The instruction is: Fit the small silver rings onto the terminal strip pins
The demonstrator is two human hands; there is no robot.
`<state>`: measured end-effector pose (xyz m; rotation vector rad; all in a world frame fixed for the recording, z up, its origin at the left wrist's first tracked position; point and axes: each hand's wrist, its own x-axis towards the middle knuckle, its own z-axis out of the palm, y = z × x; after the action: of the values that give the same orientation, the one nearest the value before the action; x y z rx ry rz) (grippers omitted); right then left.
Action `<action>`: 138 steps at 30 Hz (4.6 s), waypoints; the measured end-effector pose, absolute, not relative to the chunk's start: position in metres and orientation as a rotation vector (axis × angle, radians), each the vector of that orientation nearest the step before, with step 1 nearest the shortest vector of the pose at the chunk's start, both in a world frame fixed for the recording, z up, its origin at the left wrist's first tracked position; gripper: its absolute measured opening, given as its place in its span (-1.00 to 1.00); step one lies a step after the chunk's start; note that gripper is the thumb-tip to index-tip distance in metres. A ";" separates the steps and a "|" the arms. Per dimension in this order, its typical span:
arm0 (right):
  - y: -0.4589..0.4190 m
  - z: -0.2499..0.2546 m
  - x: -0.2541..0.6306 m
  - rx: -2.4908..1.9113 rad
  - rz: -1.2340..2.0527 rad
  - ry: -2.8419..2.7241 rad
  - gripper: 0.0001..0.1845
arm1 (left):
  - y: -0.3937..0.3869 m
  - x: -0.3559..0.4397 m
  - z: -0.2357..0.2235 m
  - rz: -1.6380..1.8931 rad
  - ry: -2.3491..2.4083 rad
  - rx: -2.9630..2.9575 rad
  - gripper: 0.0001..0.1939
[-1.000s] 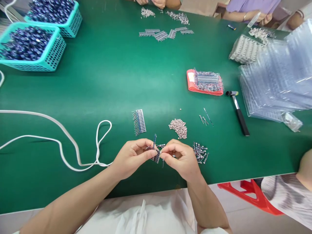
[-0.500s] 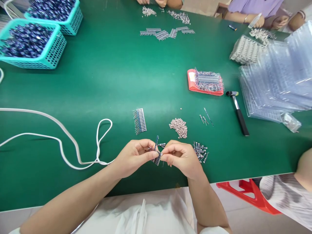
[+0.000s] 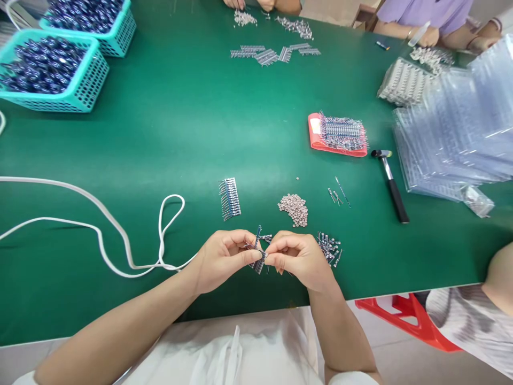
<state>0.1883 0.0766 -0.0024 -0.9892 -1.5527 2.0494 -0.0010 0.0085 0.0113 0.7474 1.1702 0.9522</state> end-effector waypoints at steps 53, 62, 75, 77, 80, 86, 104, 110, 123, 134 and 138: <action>0.072 -0.001 0.181 -1.208 1.379 -2.090 -0.92 | 0.017 -0.016 0.014 1.042 1.042 0.538 -0.72; 0.070 0.001 0.182 -1.051 1.297 -1.982 -0.87 | 0.014 -0.012 0.013 1.142 1.012 0.556 -0.81; 0.072 0.004 0.187 -0.778 1.843 -1.642 -0.90 | 0.004 -0.005 0.014 1.135 1.051 0.741 -0.91; 0.072 0.004 0.187 -0.782 1.851 -1.637 -0.91 | 0.003 -0.005 0.013 1.118 1.045 0.724 -0.89; 0.072 0.004 0.187 -0.795 1.850 -1.637 -0.92 | 0.003 -0.004 0.013 1.092 1.062 0.732 -0.88; 0.071 0.003 0.188 -0.773 1.915 -1.582 -0.90 | 0.004 -0.004 0.015 1.090 1.155 0.977 -0.91; 0.073 -0.004 0.190 -0.750 2.119 -1.462 -0.87 | 0.001 -0.005 0.018 1.132 1.220 1.496 -0.88; 0.073 -0.005 0.189 -0.776 2.121 -1.450 -0.87 | 0.000 -0.003 0.016 1.176 1.241 1.530 -0.88; 0.072 -0.006 0.188 -0.811 2.068 -1.488 -0.91 | 0.000 0.001 0.017 1.211 1.287 1.443 -0.87; 0.073 -0.003 0.183 -0.877 1.967 -1.497 -0.93 | 0.001 0.004 0.014 1.151 1.195 0.831 -0.90; 0.073 -0.006 0.186 -0.864 1.955 -1.521 -0.89 | 0.001 0.004 0.016 1.135 1.208 0.702 -0.88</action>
<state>0.1858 0.0732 -0.0060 -0.8636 -1.5206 1.9547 0.0036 0.0011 0.0164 0.7024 1.2080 1.1349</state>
